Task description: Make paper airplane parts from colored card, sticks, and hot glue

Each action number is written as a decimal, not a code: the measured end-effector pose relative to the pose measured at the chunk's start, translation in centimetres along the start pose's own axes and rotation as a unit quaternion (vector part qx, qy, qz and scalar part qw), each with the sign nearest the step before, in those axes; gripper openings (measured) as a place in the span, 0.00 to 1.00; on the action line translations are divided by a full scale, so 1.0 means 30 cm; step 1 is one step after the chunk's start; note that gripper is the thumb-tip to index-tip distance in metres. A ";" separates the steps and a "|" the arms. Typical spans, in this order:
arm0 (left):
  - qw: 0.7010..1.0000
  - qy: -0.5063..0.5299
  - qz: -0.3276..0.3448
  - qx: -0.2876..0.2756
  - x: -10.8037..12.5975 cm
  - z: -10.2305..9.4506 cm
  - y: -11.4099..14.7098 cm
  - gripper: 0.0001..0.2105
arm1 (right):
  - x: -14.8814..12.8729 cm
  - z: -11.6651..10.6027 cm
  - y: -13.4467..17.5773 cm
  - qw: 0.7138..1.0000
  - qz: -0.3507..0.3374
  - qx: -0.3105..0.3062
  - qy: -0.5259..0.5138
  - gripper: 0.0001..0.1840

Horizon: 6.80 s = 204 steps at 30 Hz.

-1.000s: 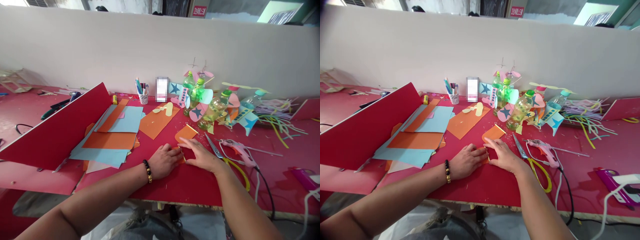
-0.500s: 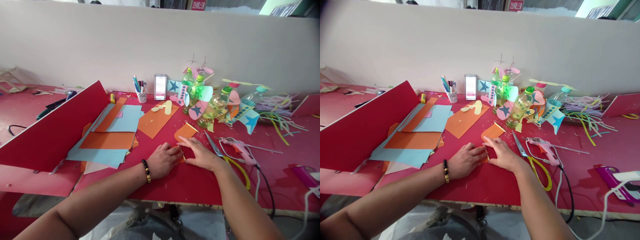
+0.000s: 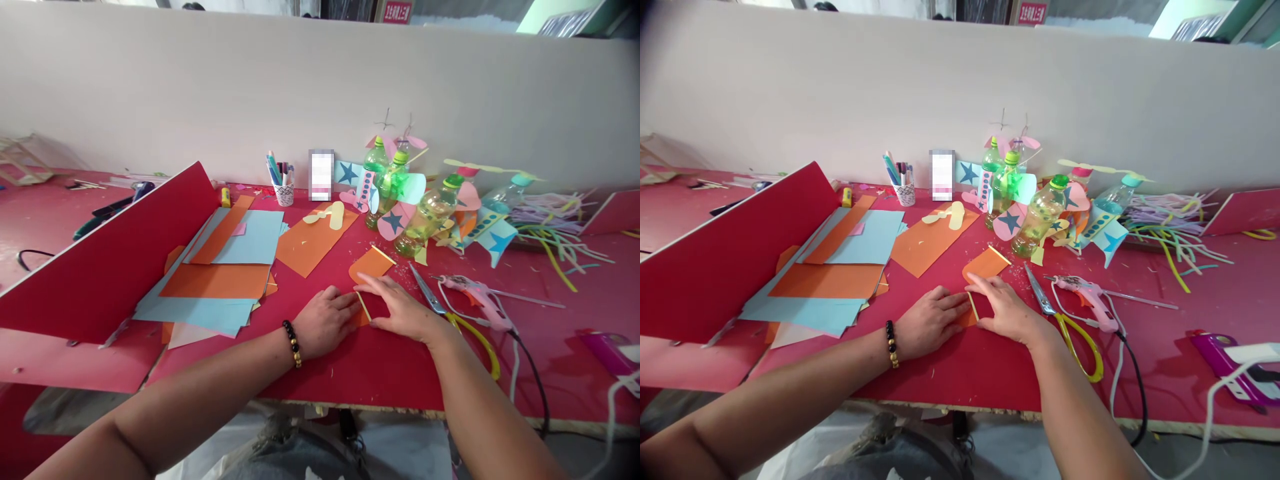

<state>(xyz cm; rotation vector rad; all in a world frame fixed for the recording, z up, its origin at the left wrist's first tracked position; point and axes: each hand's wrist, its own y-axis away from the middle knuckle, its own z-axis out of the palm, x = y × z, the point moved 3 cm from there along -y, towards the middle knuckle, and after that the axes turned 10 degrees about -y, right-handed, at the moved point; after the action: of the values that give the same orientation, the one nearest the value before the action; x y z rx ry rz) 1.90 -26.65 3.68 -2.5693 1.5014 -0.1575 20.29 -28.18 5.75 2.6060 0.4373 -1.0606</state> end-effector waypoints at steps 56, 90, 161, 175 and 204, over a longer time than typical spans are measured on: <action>1.000 0.004 0.004 -0.009 0.006 -0.008 -0.005 0.20 | -0.010 0.004 -0.002 1.000 0.001 -0.004 0.007 0.46; 0.982 0.096 -0.163 0.022 -0.113 -0.013 -0.003 0.16 | -0.001 0.005 0.019 0.994 -0.029 0.093 -0.041 0.35; 0.690 0.669 -0.175 0.212 -0.196 -0.064 -0.012 0.13 | -0.149 0.041 -0.087 0.940 -0.140 0.278 -0.140 0.05; 0.683 0.678 -0.201 0.185 -0.200 -0.048 -0.009 0.14 | -0.141 0.026 -0.080 0.934 -0.156 0.300 -0.116 0.05; 0.756 0.593 -0.181 0.211 -0.199 -0.048 0.001 0.15 | -0.151 0.040 -0.088 0.947 -0.133 0.263 -0.128 0.05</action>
<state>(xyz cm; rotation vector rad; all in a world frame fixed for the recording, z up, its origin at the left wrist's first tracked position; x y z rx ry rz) -1.29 -21.58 5.04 -2.2691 0.8550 -2.1959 15.45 -26.98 7.76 2.8407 0.5075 -1.7988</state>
